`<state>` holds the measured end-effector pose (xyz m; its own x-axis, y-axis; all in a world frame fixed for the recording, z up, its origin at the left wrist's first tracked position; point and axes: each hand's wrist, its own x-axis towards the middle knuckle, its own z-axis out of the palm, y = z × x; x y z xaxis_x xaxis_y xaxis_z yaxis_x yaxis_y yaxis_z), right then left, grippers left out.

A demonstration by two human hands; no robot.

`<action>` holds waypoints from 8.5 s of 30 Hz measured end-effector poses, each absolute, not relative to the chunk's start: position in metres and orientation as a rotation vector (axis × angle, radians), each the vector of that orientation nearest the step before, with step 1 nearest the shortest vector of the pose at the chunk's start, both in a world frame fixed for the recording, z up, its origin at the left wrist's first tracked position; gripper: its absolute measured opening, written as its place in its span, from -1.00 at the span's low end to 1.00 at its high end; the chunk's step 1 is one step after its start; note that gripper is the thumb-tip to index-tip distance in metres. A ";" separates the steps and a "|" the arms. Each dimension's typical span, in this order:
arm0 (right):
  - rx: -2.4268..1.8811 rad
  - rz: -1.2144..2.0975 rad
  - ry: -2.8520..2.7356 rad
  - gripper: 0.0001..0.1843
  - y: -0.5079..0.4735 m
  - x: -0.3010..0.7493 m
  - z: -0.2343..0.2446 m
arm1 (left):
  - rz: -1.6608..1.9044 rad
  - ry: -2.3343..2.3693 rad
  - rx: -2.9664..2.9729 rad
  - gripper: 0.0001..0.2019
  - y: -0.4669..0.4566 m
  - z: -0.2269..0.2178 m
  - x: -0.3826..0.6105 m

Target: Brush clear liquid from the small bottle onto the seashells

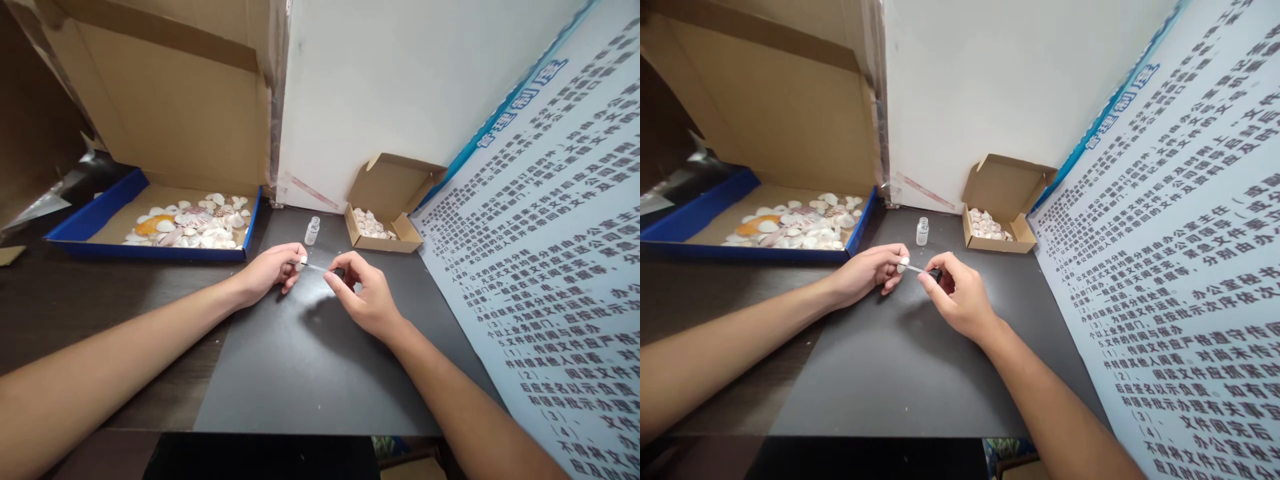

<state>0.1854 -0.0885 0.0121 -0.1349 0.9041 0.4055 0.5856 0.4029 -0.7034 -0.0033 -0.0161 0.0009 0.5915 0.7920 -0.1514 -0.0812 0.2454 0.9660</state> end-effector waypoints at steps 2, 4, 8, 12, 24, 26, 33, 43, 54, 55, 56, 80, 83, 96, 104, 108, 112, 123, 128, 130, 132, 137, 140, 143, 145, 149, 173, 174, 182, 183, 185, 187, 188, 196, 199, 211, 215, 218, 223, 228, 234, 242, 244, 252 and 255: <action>-1.314 0.445 -1.835 -0.88 -0.088 0.185 0.012 | 0.676 0.705 1.177 -0.90 -0.016 0.001 -0.004; -1.340 0.422 -1.811 -0.87 -0.087 0.185 0.012 | 0.681 0.688 1.174 -0.88 -0.017 0.002 -0.004; -1.283 0.467 -1.785 -0.86 -0.087 0.186 0.011 | 0.679 0.685 1.165 -0.89 -0.017 0.002 -0.004; -1.357 0.442 -1.845 -0.88 -0.086 0.186 0.011 | 0.673 0.691 1.170 -0.88 -0.018 0.003 -0.004; -1.360 0.436 -1.774 -0.85 -0.087 0.186 0.012 | 0.639 0.655 1.187 -0.87 -0.016 0.002 -0.004; -1.318 0.465 -1.775 -0.85 -0.088 0.185 0.013 | 0.638 0.658 1.191 -0.88 -0.016 0.002 -0.003; -1.362 0.414 -1.792 -0.88 -0.087 0.185 0.011 | 0.646 0.681 1.204 -0.87 -0.017 0.003 -0.004; -1.376 0.424 -1.809 -0.88 -0.086 0.186 0.011 | 0.637 0.684 1.206 -0.87 -0.016 0.002 -0.004; -1.361 0.403 -1.816 -0.88 -0.086 0.185 0.009 | 0.641 0.687 1.182 -0.87 -0.015 0.000 -0.003; -1.343 0.413 -1.811 -0.88 -0.086 0.185 0.010 | 0.644 0.688 1.181 -0.86 -0.015 0.000 -0.003; -1.317 0.425 -1.807 -0.88 -0.087 0.185 0.010 | 0.649 0.691 1.180 -0.86 -0.015 0.000 -0.003; -1.269 0.487 -1.830 -0.93 -0.088 0.184 0.011 | 0.650 0.672 1.187 -0.81 -0.017 0.004 -0.004; -1.238 0.478 -1.823 -0.91 -0.088 0.184 0.010 | 0.665 0.676 1.184 -0.84 -0.016 0.003 -0.004; -1.248 0.540 -1.788 -0.86 -0.087 0.186 0.009 | 0.663 0.705 1.201 -0.93 -0.016 0.000 -0.003; -1.294 0.535 -1.743 -0.83 -0.086 0.185 0.008 | 0.662 0.686 1.221 -0.92 -0.017 0.000 -0.004; -1.239 0.575 -1.723 -0.82 -0.087 0.186 0.009 | 0.648 0.651 1.210 -0.92 -0.016 0.000 -0.005; -1.243 0.588 -1.734 -0.83 -0.086 0.186 0.009 | 0.642 0.629 1.198 -0.92 -0.017 0.001 -0.006; -1.284 0.553 -1.745 -0.83 -0.087 0.186 0.009 | 0.640 0.638 1.213 -0.92 -0.017 0.001 -0.005; -1.236 0.630 -1.735 -0.84 -0.087 0.187 0.008 | 0.642 0.649 1.213 -0.91 -0.018 0.002 -0.004; -1.231 0.647 -1.747 -0.87 -0.086 0.188 0.008 | 0.646 0.658 1.209 -0.92 -0.019 0.003 -0.004; -1.244 0.646 -1.759 -0.89 -0.086 0.188 0.008 | 0.649 0.666 1.204 -0.92 -0.019 0.004 -0.004; -1.316 0.595 -1.751 -0.87 -0.084 0.188 0.008 | 0.649 0.675 1.194 -0.93 -0.019 0.005 -0.003; -1.364 0.544 -1.705 -0.86 -0.083 0.188 0.008 | 0.647 0.678 1.195 -0.94 -0.019 0.004 -0.003; -1.285 0.604 -1.714 -0.87 -0.084 0.188 0.007 | 0.647 0.678 1.193 -0.95 -0.019 0.003 -0.003; -1.246 0.632 -1.755 -0.86 -0.085 0.187 0.007 | 0.647 0.680 1.191 -0.96 -0.019 0.003 -0.003; -1.340 0.512 -1.791 -0.87 -0.086 0.186 0.007 | 0.646 0.686 1.201 -0.96 -0.019 0.003 -0.003; -1.209 0.625 -1.793 -0.90 -0.085 0.189 0.012 | 0.636 0.720 1.196 -0.96 -0.019 0.004 -0.002; -1.224 0.606 -1.814 -0.91 -0.085 0.189 0.012 | 0.637 0.723 1.194 -0.97 -0.019 0.004 -0.002; -1.233 0.595 -1.818 -0.90 -0.085 0.189 0.012 | 0.634 0.726 1.224 -0.98 -0.018 0.002 -0.002; -1.252 0.579 -1.835 -0.91 -0.085 0.189 0.012 | 0.634 0.725 1.224 -0.99 -0.018 0.002 -0.002; -1.309 0.536 -1.836 -0.92 -0.085 0.188 0.012 | 0.631 0.731 1.219 -0.98 -0.017 0.003 -0.002; -1.313 0.535 -1.802 -0.91 -0.085 0.189 0.012 | 0.627 0.739 1.212 -0.97 -0.018 0.003 -0.002; -1.286 0.556 -1.790 -0.91 -0.086 0.189 0.012 | 0.625 0.740 1.210 -0.98 -0.018 0.003 -0.002; -1.312 0.548 -1.796 -0.90 -0.084 0.189 0.011 | 0.637 0.761 1.202 -0.97 -0.019 0.004 -0.002; -1.249 0.585 -1.782 -0.89 -0.084 0.188 0.011 | 0.633 0.759 1.215 -0.98 -0.019 0.004 -0.001; -1.320 0.469 -1.837 -0.92 -0.084 0.187 0.011 | 0.629 0.766 1.235 -0.98 -0.018 0.003 -0.002; -1.340 0.435 -1.783 -0.91 -0.084 0.187 0.012 | 0.632 0.793 1.234 -0.91 -0.017 0.002 -0.001; -1.303 0.447 -1.754 -0.91 -0.084 0.187 0.013 | 0.638 0.802 1.216 -0.85 -0.018 0.004 0.000; -1.367 0.416 -1.694 -0.90 -0.083 0.188 0.012 | 0.674 0.768 1.119 -0.85 -0.020 0.008 -0.001; -1.367 0.568 -1.693 -0.85 -0.083 0.189 0.010 | 0.653 0.708 1.043 -0.90 -0.021 0.008 -0.003; -1.410 0.694 -1.696 -0.85 -0.080 0.189 0.002 | 0.618 0.671 1.047 -0.90 -0.022 0.007 -0.002; -1.257 1.183 -1.369 -0.74 -0.079 0.183 0.000 | 0.545 0.626 1.082 -0.85 -0.023 0.005 -0.003; -1.261 1.229 -1.318 -0.74 -0.080 0.181 0.002 | 0.560 0.633 1.063 -0.84 -0.026 0.007 -0.001; -1.222 0.927 -1.417 -0.74 -0.086 0.168 0.005 | 0.659 0.605 0.890 -0.85 -0.043 0.015 0.008; -1.203 0.891 -1.418 -0.74 -0.087 0.168 0.005 | 0.649 0.584 0.824 -0.86 -0.046 0.014 0.009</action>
